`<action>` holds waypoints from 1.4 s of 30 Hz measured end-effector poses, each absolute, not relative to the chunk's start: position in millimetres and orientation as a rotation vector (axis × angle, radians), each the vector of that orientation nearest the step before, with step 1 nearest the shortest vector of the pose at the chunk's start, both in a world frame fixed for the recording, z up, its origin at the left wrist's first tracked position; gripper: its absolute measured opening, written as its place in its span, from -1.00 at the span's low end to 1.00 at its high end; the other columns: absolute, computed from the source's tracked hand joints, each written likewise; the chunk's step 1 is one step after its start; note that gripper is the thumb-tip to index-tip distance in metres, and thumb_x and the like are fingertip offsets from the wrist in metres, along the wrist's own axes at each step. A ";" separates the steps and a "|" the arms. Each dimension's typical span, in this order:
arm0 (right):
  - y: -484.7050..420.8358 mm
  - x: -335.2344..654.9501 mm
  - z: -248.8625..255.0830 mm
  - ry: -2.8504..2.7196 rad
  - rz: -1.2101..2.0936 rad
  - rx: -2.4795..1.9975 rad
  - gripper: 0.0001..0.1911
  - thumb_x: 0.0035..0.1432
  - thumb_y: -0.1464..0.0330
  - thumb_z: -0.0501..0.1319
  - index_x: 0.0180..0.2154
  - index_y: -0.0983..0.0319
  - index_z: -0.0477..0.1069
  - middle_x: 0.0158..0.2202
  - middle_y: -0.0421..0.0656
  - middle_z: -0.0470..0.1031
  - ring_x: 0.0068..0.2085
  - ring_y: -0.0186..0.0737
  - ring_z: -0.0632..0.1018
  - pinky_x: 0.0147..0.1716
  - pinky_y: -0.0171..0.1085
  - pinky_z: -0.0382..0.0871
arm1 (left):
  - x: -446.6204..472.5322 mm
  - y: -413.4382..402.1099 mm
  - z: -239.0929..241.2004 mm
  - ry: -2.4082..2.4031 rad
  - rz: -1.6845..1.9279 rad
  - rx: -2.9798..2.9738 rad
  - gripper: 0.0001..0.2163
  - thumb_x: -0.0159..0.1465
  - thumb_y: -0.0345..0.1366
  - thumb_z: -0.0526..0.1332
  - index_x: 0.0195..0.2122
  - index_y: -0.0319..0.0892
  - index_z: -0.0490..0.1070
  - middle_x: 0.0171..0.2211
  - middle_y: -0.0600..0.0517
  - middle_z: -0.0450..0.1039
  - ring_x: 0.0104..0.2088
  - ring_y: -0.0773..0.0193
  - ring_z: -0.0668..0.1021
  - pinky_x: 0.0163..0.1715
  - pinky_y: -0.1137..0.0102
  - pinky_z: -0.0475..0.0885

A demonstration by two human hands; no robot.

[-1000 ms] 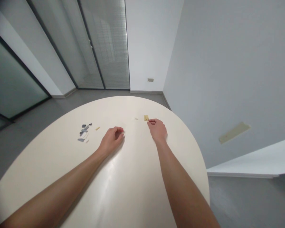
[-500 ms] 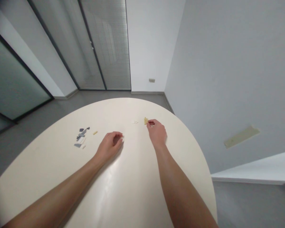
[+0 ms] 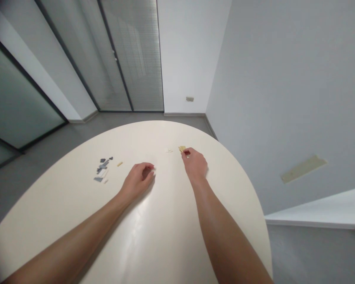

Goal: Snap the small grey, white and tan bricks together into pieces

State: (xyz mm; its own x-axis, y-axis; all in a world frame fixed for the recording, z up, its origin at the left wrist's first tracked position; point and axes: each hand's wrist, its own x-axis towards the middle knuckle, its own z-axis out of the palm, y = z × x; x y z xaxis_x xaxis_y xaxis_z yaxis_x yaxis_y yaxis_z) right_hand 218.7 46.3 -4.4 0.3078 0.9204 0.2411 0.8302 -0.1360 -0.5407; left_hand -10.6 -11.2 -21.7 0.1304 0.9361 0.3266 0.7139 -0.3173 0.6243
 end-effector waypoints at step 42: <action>35.3 184.6 -0.4 -2.028 0.033 -1.975 -0.70 0.30 0.08 0.16 -0.24 0.14 0.51 -0.31 -0.09 0.61 -0.23 -0.08 0.61 -0.25 -0.23 0.38 | -2.0 -21.5 -6.1 1.799 0.857 2.403 -0.77 0.35 -0.29 0.14 -0.01 -0.15 0.46 0.09 -0.14 0.47 0.12 -0.01 0.44 0.17 0.10 0.29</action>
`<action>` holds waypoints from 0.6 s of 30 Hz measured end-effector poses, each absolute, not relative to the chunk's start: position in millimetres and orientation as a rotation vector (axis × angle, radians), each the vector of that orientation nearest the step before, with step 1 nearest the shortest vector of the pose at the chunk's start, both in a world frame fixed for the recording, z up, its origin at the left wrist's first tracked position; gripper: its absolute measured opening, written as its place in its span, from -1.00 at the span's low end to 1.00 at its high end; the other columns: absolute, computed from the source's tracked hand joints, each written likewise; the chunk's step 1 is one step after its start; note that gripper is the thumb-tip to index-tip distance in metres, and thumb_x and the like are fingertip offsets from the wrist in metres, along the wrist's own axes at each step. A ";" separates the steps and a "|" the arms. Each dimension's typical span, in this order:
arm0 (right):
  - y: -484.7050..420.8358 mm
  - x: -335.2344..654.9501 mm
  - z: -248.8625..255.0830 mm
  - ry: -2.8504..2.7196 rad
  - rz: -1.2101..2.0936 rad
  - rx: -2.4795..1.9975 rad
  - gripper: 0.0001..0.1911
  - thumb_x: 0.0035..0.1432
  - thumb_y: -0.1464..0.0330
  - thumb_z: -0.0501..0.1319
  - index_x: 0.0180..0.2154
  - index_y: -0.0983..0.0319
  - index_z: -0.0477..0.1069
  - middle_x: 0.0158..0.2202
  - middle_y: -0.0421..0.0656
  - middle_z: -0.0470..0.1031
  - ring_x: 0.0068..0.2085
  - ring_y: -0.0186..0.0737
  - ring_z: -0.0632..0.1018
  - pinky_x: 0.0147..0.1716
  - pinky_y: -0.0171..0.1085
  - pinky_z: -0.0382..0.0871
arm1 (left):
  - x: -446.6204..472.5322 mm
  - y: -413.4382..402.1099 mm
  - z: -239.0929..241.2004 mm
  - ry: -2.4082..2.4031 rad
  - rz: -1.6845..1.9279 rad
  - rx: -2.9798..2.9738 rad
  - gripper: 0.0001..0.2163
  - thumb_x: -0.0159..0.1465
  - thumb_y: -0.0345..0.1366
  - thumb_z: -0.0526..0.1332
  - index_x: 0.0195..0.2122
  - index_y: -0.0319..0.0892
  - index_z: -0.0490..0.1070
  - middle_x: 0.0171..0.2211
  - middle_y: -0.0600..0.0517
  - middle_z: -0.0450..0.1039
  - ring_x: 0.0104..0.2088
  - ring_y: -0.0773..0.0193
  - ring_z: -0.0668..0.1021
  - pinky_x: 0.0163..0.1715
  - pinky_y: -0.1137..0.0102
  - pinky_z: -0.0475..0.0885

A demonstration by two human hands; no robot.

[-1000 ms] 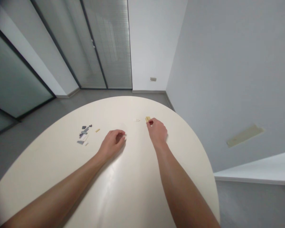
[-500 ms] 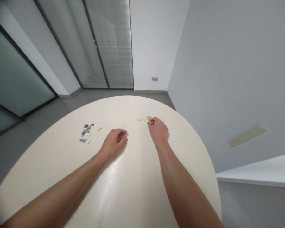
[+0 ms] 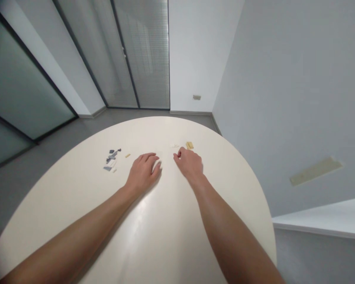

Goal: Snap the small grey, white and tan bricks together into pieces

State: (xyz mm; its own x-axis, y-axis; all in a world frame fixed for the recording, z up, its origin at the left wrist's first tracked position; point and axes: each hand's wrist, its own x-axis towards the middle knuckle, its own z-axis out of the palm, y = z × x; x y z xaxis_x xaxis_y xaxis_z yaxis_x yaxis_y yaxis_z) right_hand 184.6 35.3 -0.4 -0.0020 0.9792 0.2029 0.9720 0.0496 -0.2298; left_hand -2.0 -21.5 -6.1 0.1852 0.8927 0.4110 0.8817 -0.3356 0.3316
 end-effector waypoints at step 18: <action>36.0 185.1 -2.6 -2.067 0.001 -1.956 -0.70 0.29 0.11 0.13 -0.17 0.16 0.49 -0.24 -0.05 0.62 -0.20 -0.02 0.61 -0.21 -0.17 0.41 | -50.7 -20.1 -16.4 2.634 0.661 2.086 -0.37 0.35 -0.02 0.08 0.28 -0.43 0.23 0.30 -0.47 0.19 0.35 -0.31 0.17 0.30 -0.12 -0.02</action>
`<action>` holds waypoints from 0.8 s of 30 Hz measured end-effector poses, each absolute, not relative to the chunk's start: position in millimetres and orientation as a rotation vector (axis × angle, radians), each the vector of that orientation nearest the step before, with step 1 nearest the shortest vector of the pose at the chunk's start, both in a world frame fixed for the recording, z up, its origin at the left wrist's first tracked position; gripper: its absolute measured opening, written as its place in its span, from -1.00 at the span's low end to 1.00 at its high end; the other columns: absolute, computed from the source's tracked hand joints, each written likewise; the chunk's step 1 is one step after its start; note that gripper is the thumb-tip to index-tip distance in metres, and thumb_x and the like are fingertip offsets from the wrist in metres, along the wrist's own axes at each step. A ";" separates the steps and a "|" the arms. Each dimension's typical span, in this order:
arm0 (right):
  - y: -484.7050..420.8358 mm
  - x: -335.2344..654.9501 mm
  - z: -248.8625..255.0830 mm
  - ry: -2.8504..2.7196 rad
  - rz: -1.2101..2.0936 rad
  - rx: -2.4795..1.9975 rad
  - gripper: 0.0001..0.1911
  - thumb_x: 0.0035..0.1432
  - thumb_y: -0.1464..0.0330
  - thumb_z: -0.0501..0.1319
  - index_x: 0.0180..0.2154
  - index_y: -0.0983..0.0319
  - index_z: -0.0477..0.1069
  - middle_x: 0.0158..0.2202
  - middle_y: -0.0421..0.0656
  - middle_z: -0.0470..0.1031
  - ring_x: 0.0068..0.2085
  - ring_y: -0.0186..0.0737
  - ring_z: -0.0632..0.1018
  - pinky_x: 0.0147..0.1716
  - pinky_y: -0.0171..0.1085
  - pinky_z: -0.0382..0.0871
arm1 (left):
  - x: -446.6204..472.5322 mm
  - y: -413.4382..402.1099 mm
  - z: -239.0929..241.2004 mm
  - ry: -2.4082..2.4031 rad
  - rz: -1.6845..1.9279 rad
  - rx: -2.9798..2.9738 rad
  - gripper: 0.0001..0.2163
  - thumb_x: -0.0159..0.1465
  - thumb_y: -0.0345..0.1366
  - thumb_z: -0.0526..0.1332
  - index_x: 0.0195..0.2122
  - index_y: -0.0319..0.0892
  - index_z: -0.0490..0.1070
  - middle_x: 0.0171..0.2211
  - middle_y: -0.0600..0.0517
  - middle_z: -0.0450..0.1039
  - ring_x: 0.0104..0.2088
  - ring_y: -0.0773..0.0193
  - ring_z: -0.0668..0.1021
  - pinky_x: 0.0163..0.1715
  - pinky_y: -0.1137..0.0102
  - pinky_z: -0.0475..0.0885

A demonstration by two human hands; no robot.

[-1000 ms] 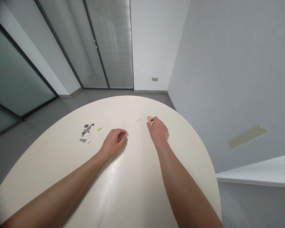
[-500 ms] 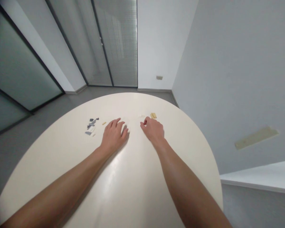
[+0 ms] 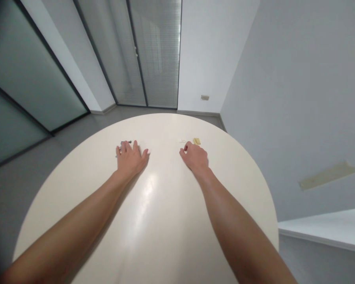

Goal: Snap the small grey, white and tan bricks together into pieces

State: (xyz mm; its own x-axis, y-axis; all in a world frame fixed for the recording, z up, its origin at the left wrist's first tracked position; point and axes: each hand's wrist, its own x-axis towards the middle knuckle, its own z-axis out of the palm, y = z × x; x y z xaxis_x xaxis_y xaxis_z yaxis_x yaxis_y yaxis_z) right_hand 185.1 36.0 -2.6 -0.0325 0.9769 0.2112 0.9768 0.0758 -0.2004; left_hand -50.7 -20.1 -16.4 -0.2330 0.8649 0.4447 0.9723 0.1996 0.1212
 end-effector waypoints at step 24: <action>35.7 185.9 -3.4 -2.132 -0.063 -1.942 -0.69 0.34 0.13 0.09 -0.12 0.19 0.47 -0.25 -0.01 0.60 -0.21 0.01 0.60 -0.25 -0.18 0.37 | -15.2 -41.4 23.0 -2.156 -0.114 -2.030 -0.70 0.37 -0.48 -0.05 0.07 -0.30 0.32 -0.29 -0.25 0.58 -0.19 -0.08 0.64 -0.27 0.22 0.44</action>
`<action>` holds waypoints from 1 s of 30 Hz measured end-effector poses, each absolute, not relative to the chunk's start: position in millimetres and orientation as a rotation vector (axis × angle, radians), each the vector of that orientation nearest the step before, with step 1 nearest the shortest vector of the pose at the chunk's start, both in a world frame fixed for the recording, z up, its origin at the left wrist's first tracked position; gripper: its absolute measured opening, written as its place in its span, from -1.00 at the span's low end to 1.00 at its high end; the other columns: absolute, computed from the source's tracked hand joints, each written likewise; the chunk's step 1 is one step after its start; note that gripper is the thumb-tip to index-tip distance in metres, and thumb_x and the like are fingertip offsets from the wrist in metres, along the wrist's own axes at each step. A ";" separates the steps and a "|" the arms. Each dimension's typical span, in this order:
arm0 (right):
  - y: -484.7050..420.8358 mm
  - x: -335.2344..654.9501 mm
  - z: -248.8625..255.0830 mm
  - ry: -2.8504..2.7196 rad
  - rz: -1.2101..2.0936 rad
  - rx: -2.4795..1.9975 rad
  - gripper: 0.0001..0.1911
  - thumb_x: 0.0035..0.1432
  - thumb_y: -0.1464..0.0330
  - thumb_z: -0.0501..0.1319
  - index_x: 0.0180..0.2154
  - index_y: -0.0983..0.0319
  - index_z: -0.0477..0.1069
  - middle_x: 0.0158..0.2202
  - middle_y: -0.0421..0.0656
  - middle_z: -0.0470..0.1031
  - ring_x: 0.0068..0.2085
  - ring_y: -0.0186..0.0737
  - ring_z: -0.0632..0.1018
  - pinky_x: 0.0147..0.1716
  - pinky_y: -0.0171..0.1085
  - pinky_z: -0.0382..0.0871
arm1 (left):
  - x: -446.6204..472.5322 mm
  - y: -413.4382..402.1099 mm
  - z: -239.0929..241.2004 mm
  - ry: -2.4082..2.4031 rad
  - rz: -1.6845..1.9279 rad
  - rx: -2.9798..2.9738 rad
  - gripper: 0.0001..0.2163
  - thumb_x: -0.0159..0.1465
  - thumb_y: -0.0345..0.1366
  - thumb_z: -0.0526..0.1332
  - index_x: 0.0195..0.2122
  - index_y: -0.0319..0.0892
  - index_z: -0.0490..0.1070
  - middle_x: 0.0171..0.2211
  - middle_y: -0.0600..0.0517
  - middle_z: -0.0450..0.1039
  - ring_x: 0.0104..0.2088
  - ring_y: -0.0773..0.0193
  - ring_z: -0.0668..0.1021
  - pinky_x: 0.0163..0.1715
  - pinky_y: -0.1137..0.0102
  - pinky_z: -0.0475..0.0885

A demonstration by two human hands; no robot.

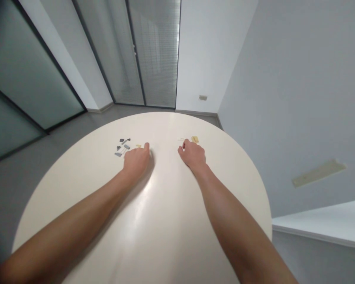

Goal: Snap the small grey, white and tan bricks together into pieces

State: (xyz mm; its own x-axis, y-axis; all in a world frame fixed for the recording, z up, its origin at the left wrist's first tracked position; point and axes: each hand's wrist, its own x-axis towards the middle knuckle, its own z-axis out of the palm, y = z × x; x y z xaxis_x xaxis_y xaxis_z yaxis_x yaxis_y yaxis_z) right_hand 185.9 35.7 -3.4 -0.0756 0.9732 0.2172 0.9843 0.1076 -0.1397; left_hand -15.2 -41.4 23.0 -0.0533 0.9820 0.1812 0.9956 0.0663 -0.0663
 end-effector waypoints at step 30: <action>29.4 178.3 -7.4 -2.413 0.253 -1.046 -0.83 0.31 0.28 0.21 -0.24 0.21 0.52 -0.29 -0.16 0.54 -0.31 -0.27 0.47 -0.30 -0.31 0.21 | -18.0 3.3 -18.1 -1.637 -0.894 -2.621 -0.82 0.34 -0.35 0.16 -0.14 -0.15 0.55 -0.20 -0.05 0.57 -0.11 0.13 0.53 -0.07 0.27 0.45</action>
